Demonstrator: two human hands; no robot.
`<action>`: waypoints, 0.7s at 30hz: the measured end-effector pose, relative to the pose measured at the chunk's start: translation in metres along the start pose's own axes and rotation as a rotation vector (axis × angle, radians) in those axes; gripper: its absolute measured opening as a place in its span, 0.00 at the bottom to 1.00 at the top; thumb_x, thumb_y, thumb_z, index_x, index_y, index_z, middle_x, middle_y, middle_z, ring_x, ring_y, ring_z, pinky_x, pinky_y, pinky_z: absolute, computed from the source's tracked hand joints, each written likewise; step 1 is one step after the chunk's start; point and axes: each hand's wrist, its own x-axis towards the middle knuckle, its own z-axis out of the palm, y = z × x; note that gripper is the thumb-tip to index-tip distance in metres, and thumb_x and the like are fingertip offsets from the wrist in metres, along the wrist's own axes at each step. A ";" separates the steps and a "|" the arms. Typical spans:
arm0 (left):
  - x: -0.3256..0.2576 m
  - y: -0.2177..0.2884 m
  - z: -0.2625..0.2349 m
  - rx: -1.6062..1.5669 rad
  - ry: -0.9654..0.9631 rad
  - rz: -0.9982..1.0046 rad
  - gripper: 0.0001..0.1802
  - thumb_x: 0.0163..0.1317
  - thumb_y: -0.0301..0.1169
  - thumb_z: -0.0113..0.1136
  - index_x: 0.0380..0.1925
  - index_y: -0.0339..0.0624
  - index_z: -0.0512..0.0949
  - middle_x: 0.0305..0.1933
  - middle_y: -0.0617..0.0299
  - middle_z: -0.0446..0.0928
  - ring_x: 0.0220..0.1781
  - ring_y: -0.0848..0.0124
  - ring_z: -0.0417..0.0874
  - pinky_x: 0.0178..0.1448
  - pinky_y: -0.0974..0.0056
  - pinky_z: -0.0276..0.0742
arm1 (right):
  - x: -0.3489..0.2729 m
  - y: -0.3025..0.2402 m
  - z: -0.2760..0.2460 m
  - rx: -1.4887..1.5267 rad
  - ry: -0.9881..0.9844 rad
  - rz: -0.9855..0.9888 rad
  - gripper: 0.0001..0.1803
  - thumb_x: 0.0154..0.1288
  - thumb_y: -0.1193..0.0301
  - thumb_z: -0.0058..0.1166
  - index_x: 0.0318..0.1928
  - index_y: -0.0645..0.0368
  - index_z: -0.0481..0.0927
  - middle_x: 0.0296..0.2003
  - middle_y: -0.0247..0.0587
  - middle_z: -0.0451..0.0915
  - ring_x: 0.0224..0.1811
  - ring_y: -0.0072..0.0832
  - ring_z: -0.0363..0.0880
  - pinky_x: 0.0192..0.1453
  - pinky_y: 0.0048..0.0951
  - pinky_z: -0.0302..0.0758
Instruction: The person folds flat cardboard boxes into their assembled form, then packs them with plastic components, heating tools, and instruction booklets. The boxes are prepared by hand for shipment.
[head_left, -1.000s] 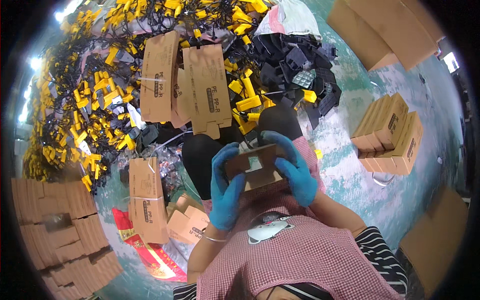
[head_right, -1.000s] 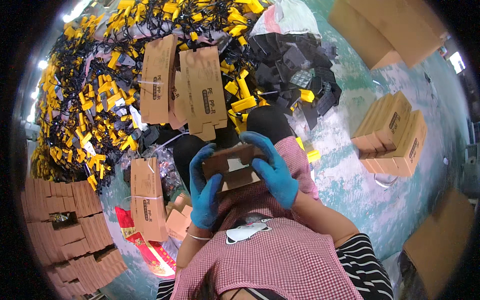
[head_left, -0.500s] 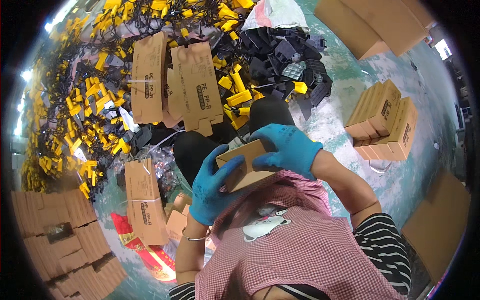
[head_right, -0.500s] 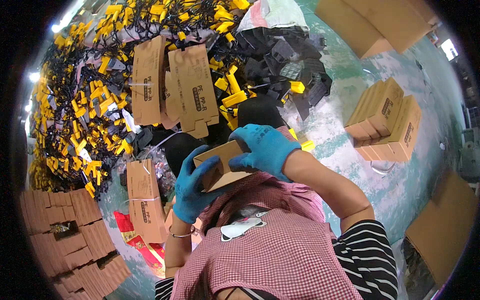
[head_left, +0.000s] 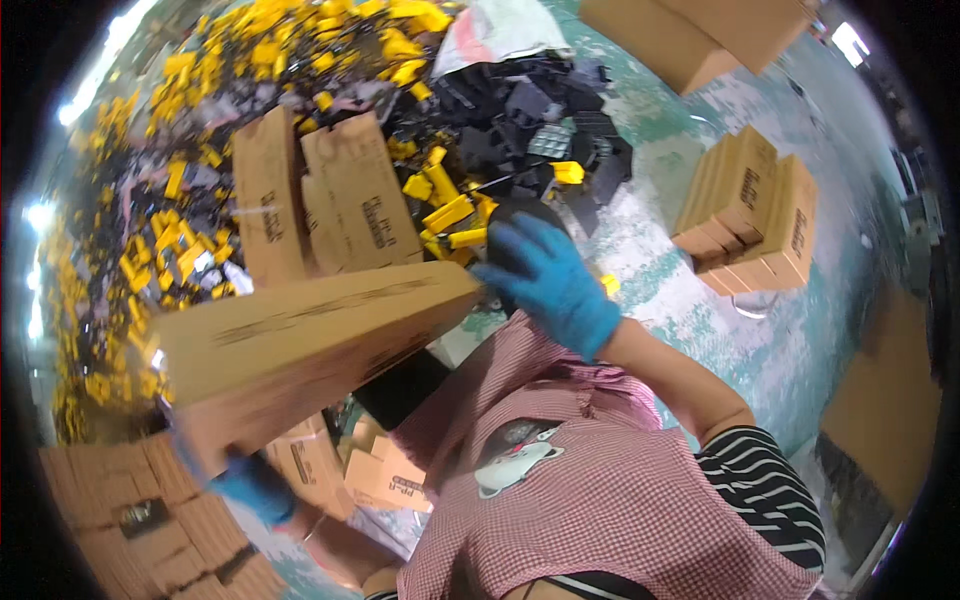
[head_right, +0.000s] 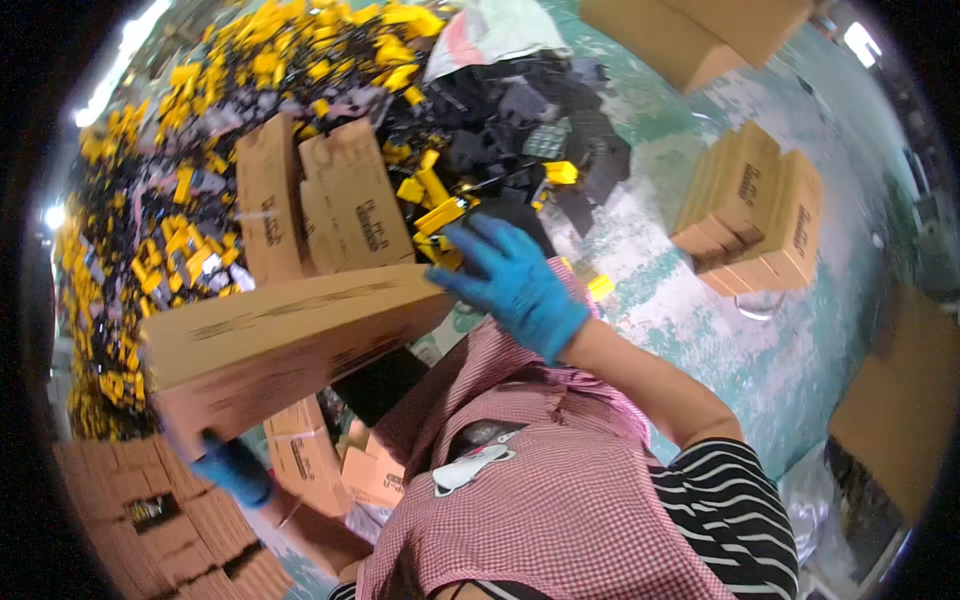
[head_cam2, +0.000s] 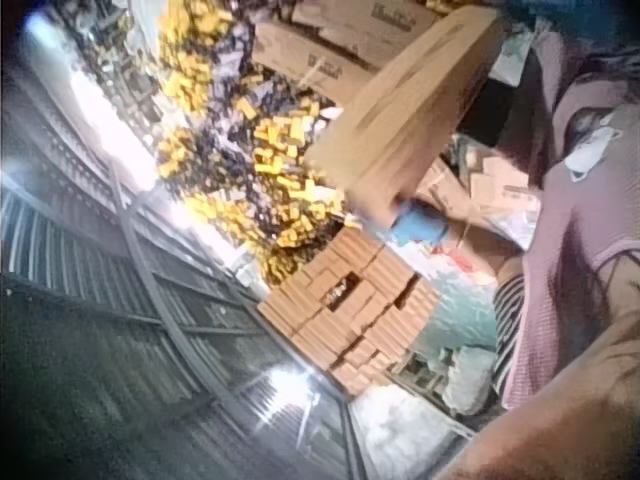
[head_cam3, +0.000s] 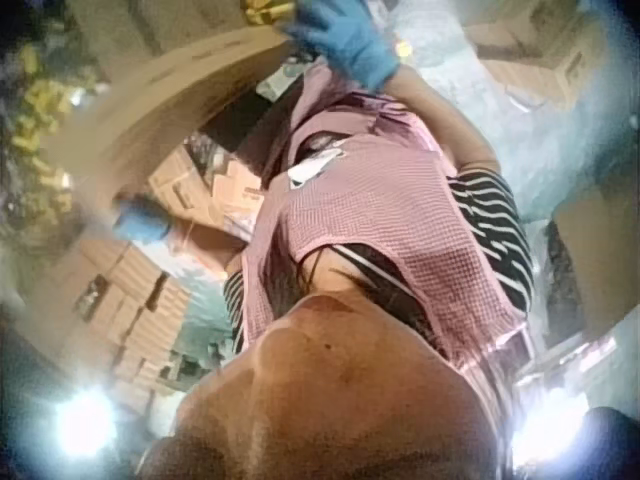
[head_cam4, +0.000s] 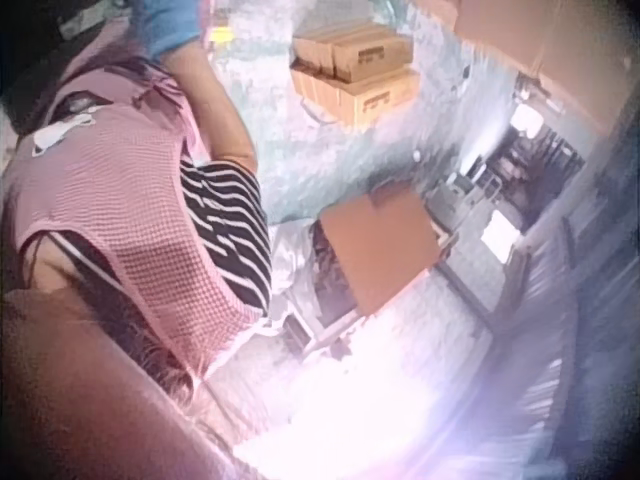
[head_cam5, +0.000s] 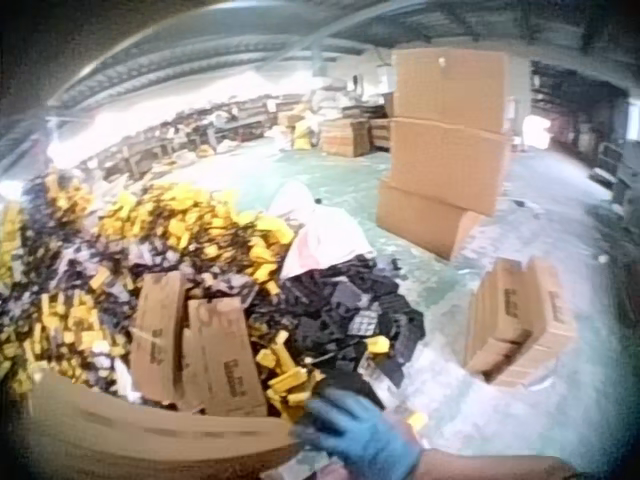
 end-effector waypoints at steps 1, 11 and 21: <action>0.013 0.016 -0.002 -0.280 0.212 -0.317 0.33 0.75 0.49 0.47 0.69 0.33 0.64 0.70 0.49 0.68 0.71 0.55 0.68 0.74 0.48 0.65 | -0.008 0.011 0.016 0.030 0.034 -0.089 0.32 0.53 0.73 0.57 0.62 0.41 0.77 0.66 0.41 0.69 0.67 0.52 0.67 0.68 0.51 0.69; 0.040 -0.001 -0.048 0.241 -0.190 -0.404 0.25 0.77 0.37 0.46 0.67 0.31 0.69 0.69 0.50 0.72 0.66 0.61 0.74 0.70 0.58 0.69 | -0.044 0.036 0.015 1.374 -0.141 0.664 0.17 0.76 0.61 0.52 0.56 0.57 0.83 0.44 0.36 0.85 0.45 0.22 0.84 0.50 0.28 0.82; 0.003 0.099 0.012 0.388 -0.606 -0.067 0.42 0.56 0.49 0.70 0.67 0.38 0.70 0.62 0.45 0.74 0.62 0.52 0.74 0.65 0.49 0.68 | -0.189 0.314 0.216 -0.130 -0.105 1.251 0.28 0.61 0.67 0.54 0.64 0.51 0.77 0.62 0.49 0.77 0.64 0.45 0.75 0.69 0.41 0.71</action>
